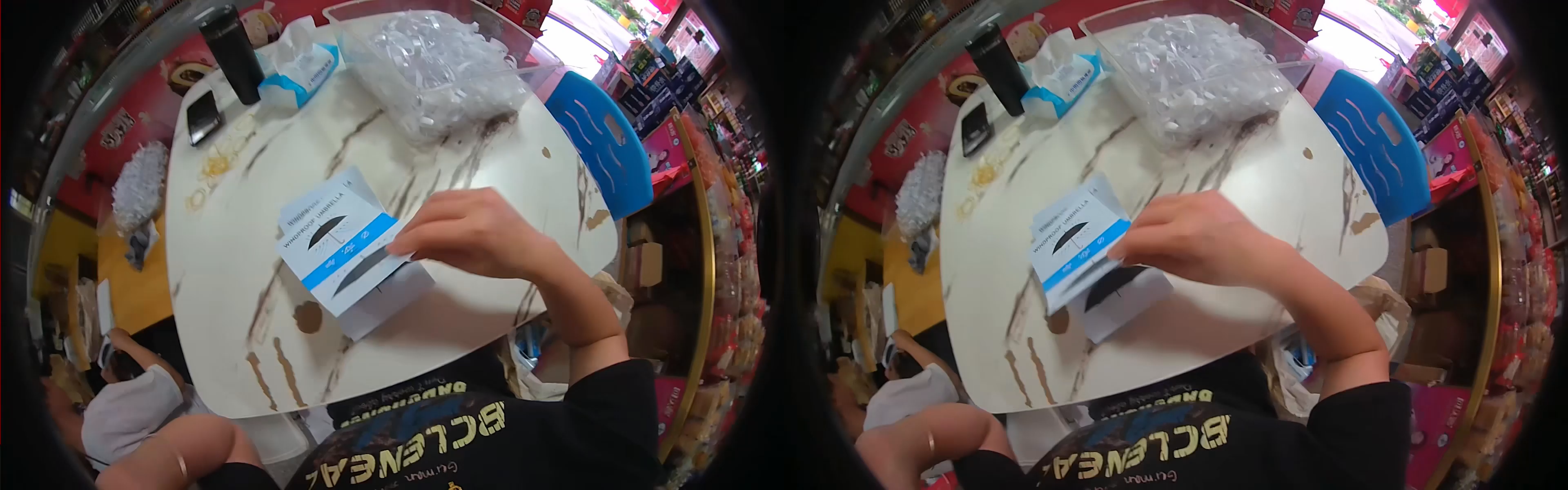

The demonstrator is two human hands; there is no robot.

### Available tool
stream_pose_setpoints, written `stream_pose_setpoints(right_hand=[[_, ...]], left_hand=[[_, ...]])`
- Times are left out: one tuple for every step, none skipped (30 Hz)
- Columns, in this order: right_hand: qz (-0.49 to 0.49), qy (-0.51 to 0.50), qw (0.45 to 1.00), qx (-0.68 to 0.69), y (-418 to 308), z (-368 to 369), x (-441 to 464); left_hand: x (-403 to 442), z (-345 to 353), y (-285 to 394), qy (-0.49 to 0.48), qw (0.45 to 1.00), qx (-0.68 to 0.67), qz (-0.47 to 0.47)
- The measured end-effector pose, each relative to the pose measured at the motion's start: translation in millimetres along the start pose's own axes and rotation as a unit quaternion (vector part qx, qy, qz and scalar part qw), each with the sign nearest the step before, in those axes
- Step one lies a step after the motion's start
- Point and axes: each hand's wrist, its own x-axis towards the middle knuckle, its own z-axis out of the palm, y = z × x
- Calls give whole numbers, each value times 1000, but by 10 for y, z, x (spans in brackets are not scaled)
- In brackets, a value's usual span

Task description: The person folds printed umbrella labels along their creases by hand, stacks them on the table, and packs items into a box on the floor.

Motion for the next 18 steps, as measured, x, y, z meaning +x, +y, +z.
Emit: stream_pose_setpoints(right_hand=[[-13,59,998,3,3,-77,71],[-10,100,995,24,8,-150,120],[13,133,990,46,7,-210,161],[34,155,986,46,-23,-272,213],[54,173,982,48,-33,-317,269],[69,183,978,74,-1,-323,322],[85,191,973,103,31,-320,376],[121,177,969,120,39,-334,426],[125,184,967,122,114,-308,466],[136,213,961,111,142,-282,522],[148,243,954,98,166,-262,571],[156,252,950,99,200,-246,606],[166,261,946,102,237,-224,632],[174,269,942,105,270,-199,668],[172,276,942,83,300,-174,708],[170,283,942,61,326,-148,744],[168,291,941,38,343,-117,784],[131,324,935,-62,338,-82,837]], left_hand=[[-177,-176,-17,-38,990,24,-134],[-354,-352,-33,-85,960,57,-262],[-530,-210,168,-111,926,-46,-357],[-706,-72,371,-118,869,-142,-459],[-882,62,576,-114,799,-209,-552],[-1000,296,792,-253,694,-275,-615],[-1033,405,887,-418,576,-289,-641],[-1225,412,863,-487,480,-413,-602],[-1410,411,914,-500,375,-493,-606],[-1582,394,958,-521,390,-535,-538],[-1582,384,977,-537,328,-542,-558],[-1568,377,1014,-549,262,-547,-575],[-1562,358,1049,-558,193,-549,-592],[-1594,330,1070,-544,168,-544,-616],[-1651,300,1093,-529,144,-538,-640],[-1684,278,1113,-512,121,-532,-664],[-1691,274,1133,-509,129,-499,-689],[-1697,282,1156,-505,137,-466,-714]])
